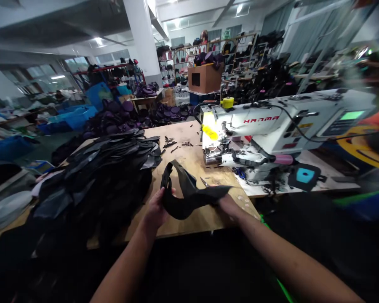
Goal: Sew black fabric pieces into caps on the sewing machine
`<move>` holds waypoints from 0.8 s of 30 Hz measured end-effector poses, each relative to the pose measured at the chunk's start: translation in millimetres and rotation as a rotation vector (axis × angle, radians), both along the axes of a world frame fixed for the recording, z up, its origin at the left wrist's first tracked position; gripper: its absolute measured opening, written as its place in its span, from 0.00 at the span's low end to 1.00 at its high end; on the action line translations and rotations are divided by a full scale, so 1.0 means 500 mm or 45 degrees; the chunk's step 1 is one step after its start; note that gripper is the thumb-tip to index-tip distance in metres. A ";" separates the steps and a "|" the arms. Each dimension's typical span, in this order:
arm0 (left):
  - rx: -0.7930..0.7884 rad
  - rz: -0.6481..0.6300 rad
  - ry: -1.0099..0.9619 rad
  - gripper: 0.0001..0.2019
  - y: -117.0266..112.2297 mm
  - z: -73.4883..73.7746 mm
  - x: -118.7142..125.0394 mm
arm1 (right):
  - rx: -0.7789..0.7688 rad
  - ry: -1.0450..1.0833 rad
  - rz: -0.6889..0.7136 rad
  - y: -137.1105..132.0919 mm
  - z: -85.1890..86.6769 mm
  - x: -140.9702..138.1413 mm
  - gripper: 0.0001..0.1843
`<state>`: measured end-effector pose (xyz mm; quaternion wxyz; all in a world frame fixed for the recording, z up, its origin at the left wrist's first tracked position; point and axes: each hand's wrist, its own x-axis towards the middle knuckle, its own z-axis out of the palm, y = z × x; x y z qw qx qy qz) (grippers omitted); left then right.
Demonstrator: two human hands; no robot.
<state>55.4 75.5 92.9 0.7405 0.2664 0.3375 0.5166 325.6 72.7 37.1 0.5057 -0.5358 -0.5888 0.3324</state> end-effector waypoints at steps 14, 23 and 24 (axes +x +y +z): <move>0.011 -0.279 0.020 0.19 -0.014 -0.031 -0.018 | -0.309 -0.483 0.873 0.115 0.141 0.062 0.37; -0.083 -0.393 -0.250 0.22 -0.019 -0.059 -0.029 | 0.829 -1.170 0.450 0.070 -0.028 -0.071 0.27; -0.090 -0.395 -0.255 0.22 -0.017 -0.066 -0.029 | 0.812 -1.156 0.398 0.079 -0.032 -0.076 0.26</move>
